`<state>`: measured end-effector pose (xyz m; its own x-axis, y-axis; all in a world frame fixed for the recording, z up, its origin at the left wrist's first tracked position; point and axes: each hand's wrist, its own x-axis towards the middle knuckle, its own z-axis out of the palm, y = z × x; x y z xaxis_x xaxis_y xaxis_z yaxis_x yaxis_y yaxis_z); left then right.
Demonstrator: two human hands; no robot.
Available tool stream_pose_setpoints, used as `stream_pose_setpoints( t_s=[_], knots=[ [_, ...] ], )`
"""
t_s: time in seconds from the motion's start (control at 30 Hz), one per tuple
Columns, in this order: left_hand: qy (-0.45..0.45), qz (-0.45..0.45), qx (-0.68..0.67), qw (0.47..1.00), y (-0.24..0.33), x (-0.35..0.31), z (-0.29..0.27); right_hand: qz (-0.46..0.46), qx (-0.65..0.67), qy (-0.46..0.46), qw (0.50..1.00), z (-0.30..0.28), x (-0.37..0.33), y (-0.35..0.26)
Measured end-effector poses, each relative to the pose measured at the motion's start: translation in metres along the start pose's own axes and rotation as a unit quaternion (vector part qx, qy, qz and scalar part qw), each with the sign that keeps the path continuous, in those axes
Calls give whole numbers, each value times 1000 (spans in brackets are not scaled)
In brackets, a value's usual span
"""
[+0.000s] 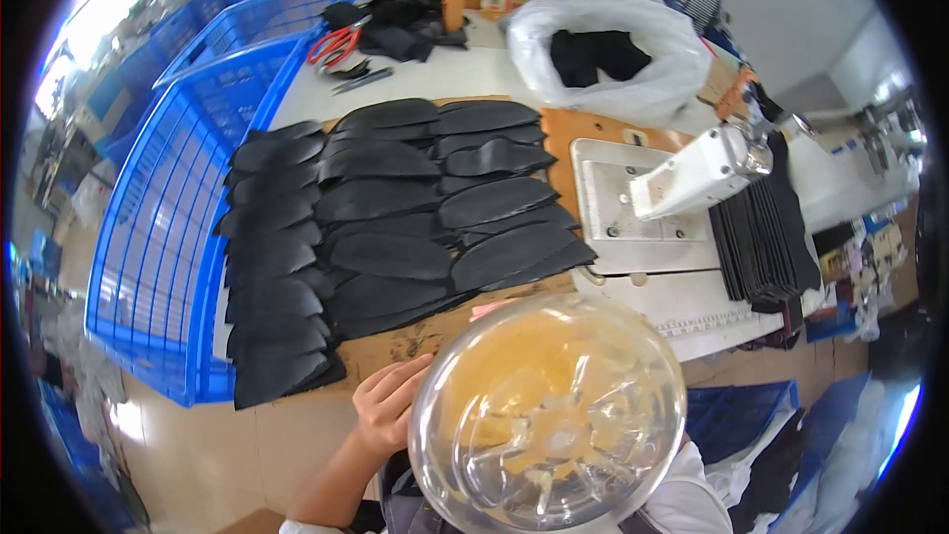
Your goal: Apply glue to the edges of multiple black shoe components using a squeeze bottle and organize them on a workbench.
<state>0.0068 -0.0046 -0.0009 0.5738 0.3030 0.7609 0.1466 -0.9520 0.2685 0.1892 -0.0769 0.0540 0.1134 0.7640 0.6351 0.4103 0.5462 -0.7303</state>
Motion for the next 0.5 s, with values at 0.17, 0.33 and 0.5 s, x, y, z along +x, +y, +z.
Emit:
stream_pose_setpoints(
  t_s=[0.17, 0.33, 0.5],
  knots=[
    [-47, -70, -14, 996, 3, -3, 2, 94, -143, 33, 985, -44, -9, -16],
    [-69, -22, 39, 997, 10, 16, -5, 77, -344, 147, 924, -108, -58, 11],
    [-120, -71, 12, 990, 32, 49, -5, 93, -9, 461, 882, -124, -72, 28]
  ],
)
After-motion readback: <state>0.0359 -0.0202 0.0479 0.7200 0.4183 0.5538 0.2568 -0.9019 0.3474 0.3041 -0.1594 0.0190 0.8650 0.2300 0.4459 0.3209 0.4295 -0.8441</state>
